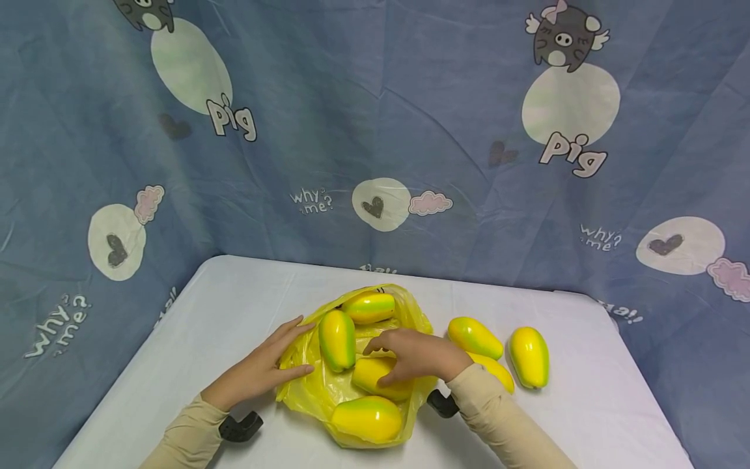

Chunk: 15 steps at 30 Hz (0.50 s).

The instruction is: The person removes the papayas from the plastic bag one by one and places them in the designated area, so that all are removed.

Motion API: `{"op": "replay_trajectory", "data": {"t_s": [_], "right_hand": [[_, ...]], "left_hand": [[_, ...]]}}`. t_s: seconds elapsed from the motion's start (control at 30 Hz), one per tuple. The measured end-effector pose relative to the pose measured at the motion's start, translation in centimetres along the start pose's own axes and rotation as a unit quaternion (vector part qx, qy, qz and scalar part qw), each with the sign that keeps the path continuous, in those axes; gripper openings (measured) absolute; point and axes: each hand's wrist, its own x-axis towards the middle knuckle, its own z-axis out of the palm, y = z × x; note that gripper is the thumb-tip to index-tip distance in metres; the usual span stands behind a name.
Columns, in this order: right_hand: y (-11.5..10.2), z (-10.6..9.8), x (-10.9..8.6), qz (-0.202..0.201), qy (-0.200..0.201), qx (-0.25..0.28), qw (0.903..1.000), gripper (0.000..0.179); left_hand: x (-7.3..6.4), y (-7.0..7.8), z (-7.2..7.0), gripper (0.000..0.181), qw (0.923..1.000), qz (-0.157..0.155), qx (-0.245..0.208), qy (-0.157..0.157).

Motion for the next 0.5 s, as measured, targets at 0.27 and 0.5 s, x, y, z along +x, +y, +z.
{"op": "replay_trajectory", "data": {"t_s": [0.27, 0.5], "right_hand": [[-0.03, 0.49, 0.37, 0.004, -0.015, 0.013, 0.9998, 0.047], [-0.09, 0.66, 0.44, 0.008, -0.014, 0.014, 0.9998, 0.048]], "left_hand": [[0.06, 0.03, 0.02, 0.076, 1.0, -0.007, 0.001, 0.002], [0.09, -0.07, 0.09, 0.076, 1.0, -0.007, 0.001, 0.002]]}}
